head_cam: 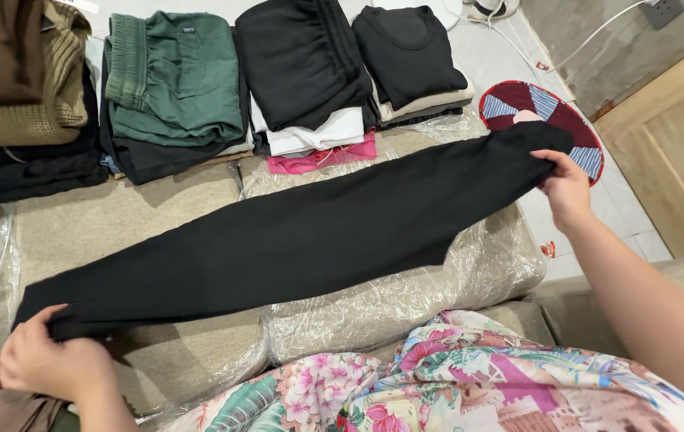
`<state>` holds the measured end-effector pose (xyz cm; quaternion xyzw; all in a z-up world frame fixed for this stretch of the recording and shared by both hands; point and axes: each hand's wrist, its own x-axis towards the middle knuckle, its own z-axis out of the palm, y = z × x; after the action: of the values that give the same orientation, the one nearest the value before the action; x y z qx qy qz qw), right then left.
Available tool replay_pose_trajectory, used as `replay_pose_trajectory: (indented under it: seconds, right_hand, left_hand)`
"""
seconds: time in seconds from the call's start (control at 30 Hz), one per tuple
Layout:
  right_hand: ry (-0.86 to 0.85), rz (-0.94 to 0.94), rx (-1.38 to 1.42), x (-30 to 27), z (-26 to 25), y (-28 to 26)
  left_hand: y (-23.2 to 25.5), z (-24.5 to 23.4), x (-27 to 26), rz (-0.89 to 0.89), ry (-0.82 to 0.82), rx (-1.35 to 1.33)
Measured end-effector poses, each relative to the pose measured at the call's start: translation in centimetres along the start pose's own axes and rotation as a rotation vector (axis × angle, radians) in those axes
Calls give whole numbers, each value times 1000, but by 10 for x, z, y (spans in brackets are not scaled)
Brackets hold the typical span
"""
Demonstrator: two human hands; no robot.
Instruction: The person folds a pink and blue patterned top, a pair of black pants, a pair of blue shorts, and a brown garment by hand on a flat surface.
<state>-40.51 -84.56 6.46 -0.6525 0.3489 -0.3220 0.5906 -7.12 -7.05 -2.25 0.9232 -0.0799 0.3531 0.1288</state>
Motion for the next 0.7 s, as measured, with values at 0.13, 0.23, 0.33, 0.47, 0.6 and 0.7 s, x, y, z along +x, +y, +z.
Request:
replay_pose_trajectory:
  seconds: [0.13,0.23,0.33,0.47,0.6,0.7]
  right_hand:
    - [-1,-518,-745,-27,26,-35]
    - [105,-675,-881,-34,36,-45]
    - [274,-879,-907,-20,19,-33]
    - [445,-873,-1092,29,-44,-13]
    - [255,-495,-1402,72,-90,-32]
    - [2,-364,-1487,84,-66,-50]
  left_hand:
    - [-9,5,2,-61,91,-115]
    - [-4,-4,12,-55,221,-242]
    - [3,-24,32,-39,316,-391]
    - [13,-56,50,-54,263,-418]
    - [13,-80,67,-69,99,-344]
    - [1,-80,71,-60,-143,-180]
